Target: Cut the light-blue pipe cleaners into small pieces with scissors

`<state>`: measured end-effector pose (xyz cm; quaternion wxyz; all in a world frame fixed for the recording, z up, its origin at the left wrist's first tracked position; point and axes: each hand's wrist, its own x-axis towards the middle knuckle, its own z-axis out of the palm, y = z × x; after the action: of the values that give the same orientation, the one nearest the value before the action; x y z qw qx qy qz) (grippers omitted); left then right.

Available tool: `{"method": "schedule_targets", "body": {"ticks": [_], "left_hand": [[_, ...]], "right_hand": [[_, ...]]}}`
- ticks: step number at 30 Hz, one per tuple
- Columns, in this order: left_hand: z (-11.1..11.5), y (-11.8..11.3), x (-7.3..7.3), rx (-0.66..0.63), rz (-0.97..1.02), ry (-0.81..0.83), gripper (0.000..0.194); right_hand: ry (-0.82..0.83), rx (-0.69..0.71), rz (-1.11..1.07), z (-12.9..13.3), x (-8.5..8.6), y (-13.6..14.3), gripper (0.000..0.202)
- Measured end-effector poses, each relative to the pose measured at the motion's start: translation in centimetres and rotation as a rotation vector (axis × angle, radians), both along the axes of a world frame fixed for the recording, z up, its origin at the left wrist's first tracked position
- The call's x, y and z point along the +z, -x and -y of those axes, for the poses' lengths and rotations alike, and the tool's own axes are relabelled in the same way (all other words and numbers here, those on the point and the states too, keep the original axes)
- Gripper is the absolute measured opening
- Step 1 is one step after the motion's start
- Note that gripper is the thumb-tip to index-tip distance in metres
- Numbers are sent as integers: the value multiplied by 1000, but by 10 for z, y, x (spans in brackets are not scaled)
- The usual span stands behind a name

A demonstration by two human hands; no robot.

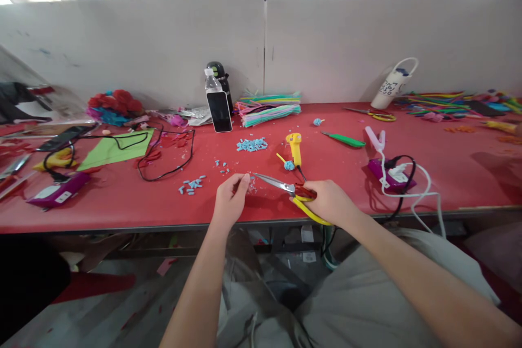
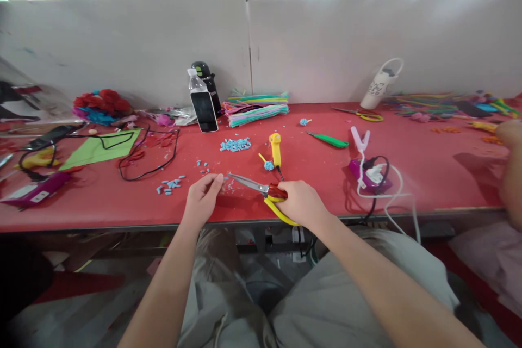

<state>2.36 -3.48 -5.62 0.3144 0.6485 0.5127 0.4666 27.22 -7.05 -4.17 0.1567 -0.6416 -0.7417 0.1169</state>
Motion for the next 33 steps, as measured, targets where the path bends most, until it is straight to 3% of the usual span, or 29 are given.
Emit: {"method": "schedule_targets", "body": {"ticks": [33], "left_hand": [[1, 0, 2, -13, -47, -12, 38]], "right_hand": [[40, 13, -28, 2, 6, 1, 27]]}}
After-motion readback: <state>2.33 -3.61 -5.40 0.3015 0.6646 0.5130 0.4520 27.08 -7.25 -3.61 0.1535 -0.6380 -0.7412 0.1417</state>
